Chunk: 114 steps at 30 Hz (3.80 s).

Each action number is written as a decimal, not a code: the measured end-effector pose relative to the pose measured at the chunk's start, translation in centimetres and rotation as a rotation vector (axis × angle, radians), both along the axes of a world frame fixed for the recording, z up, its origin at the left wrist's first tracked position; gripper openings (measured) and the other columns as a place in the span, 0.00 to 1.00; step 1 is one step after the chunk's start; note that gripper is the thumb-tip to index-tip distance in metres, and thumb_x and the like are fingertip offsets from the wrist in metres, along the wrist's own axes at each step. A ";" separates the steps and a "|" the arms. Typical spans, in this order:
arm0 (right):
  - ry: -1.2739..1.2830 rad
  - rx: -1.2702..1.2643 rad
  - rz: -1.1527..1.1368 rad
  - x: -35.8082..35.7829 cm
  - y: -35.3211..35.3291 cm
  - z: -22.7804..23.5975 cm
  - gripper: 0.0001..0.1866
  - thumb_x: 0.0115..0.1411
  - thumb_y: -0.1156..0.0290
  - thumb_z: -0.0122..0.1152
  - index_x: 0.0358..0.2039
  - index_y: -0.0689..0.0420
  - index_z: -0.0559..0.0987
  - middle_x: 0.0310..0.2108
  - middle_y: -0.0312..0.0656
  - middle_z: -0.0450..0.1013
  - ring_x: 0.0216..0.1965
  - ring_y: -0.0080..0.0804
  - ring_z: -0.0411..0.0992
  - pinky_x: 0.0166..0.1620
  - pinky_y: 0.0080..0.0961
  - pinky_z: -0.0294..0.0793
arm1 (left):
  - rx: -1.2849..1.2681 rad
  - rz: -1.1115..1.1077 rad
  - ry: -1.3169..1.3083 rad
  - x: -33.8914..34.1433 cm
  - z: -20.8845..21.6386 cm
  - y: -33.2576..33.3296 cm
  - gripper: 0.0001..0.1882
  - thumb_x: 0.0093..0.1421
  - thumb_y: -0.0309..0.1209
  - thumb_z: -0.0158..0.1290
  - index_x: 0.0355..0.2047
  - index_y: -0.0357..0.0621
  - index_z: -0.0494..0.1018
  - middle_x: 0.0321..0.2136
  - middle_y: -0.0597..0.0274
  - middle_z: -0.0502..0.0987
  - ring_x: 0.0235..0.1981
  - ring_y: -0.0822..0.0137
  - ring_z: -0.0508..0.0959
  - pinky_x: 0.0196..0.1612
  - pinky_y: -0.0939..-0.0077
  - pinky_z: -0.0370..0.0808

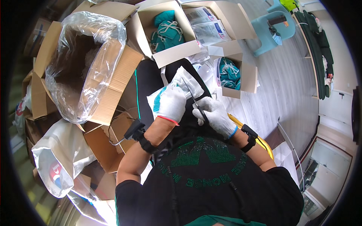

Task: Sorting and organizing various medical supplies, such as face masks and packaged medical items, into boxes using scissors to open larger bags.

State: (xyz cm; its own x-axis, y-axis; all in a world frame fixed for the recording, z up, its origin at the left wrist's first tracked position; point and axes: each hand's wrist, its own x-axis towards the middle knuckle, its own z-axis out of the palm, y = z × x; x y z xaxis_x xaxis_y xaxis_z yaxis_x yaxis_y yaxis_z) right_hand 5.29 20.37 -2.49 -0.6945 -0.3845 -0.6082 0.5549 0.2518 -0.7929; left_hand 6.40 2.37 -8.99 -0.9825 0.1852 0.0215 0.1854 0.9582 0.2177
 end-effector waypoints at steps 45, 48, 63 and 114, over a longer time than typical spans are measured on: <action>0.522 0.290 -0.068 -16.8 5.3 1.0 0.14 0.59 0.70 0.62 0.42 0.66 0.80 0.31 0.38 0.78 0.31 0.22 0.74 0.35 0.20 0.73 | 0.865 0.338 -0.353 -3.3 6.5 -10.5 0.11 0.55 0.37 0.66 0.32 0.42 0.82 0.26 0.51 0.82 0.25 0.62 0.82 0.33 0.72 0.76; 0.845 0.755 0.103 -25.3 5.4 -1.1 0.19 0.52 0.59 0.66 0.36 0.64 0.82 0.28 0.47 0.79 0.30 0.32 0.77 0.37 0.30 0.75 | 0.983 0.300 -0.456 -3.6 7.6 -10.5 0.13 0.54 0.33 0.67 0.39 0.42 0.83 0.28 0.58 0.84 0.29 0.75 0.81 0.38 0.76 0.77; 0.678 -0.083 0.833 -16.6 -6.1 -1.9 0.15 0.63 0.66 0.57 0.45 0.63 0.79 0.44 0.47 0.78 0.45 0.48 0.75 0.49 0.33 0.74 | 1.213 0.086 -0.560 -5.9 4.8 -8.2 0.20 0.56 0.39 0.65 0.42 0.36 0.78 0.30 0.60 0.80 0.34 0.71 0.78 0.44 0.74 0.74; -0.401 -0.837 -0.345 -5.4 -13.8 -10.9 0.08 0.70 0.69 0.51 0.39 0.56 0.78 0.32 0.36 0.75 0.27 0.22 0.68 0.33 0.21 0.70 | 0.229 0.779 0.028 0.2 -3.2 -9.6 0.20 0.68 0.42 0.45 0.25 0.42 0.74 0.25 0.40 0.77 0.30 0.37 0.77 0.33 0.47 0.71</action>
